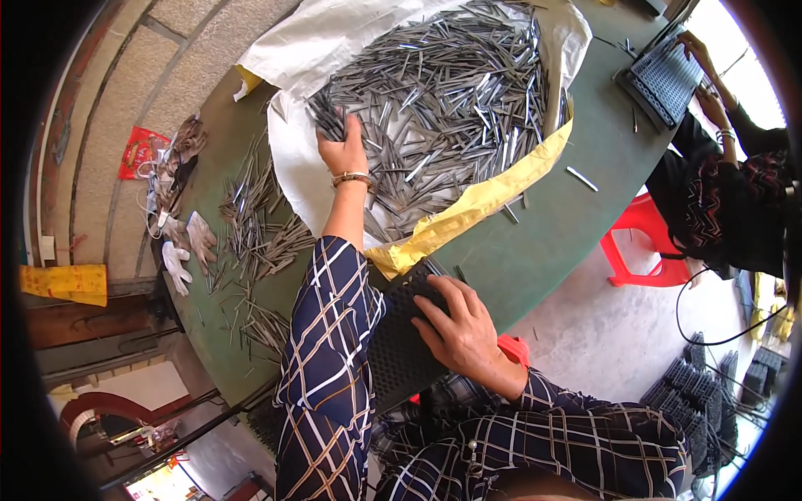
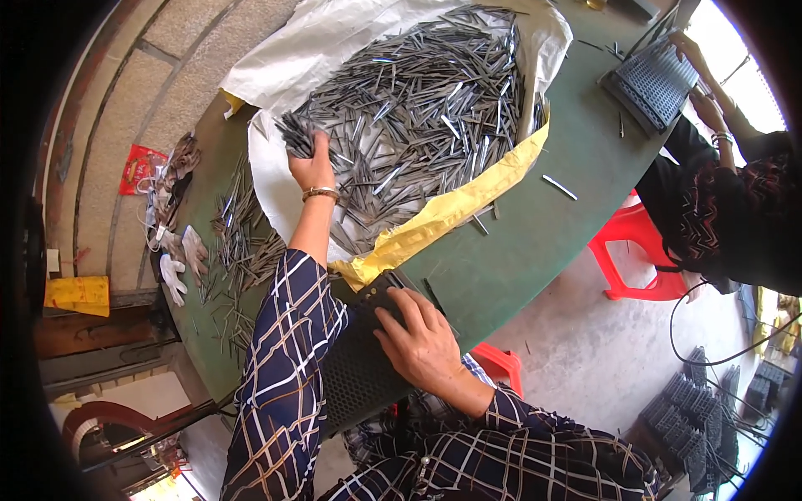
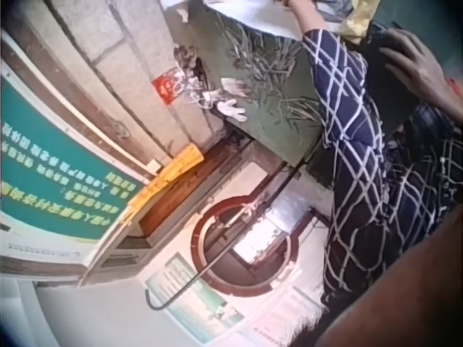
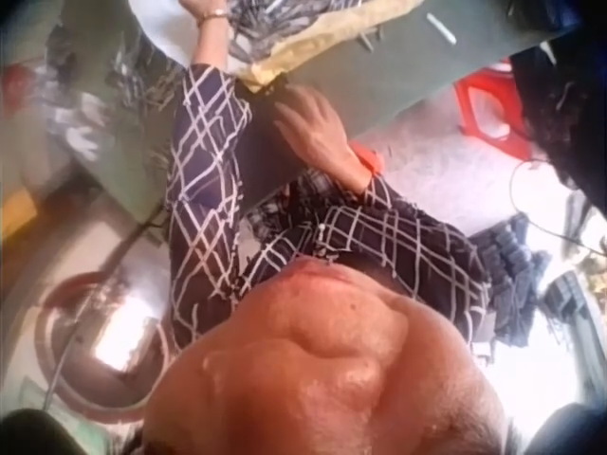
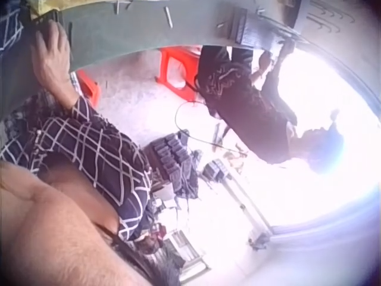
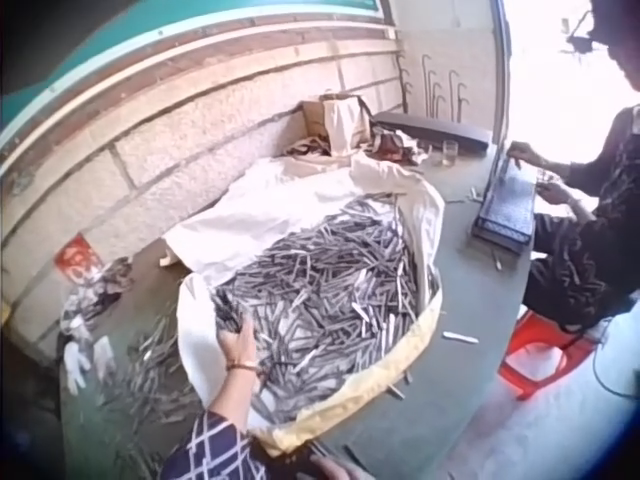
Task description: Inserting small metal pins into the holes of a perforated mesh board.
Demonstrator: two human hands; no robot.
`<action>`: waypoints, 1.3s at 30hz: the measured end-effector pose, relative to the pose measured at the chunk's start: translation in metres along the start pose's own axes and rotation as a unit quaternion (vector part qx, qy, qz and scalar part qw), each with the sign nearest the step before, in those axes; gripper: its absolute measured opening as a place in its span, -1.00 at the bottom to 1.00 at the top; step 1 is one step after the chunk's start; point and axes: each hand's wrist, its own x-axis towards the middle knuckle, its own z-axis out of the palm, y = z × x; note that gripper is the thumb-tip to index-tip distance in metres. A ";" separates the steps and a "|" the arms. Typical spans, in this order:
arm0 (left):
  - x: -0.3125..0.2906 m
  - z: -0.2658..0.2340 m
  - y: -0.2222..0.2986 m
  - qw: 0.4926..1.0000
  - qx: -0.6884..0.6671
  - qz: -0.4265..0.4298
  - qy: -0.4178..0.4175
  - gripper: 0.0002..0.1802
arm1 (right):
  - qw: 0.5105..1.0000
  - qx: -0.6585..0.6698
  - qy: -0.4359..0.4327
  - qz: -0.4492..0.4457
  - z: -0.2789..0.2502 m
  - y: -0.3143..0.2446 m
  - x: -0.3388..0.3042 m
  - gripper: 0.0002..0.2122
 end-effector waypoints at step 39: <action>-0.076 -0.002 0.170 0.945 -0.291 -0.133 -0.075 -0.71 | 0.664 0.686 0.147 0.258 0.007 0.018 0.175 -0.52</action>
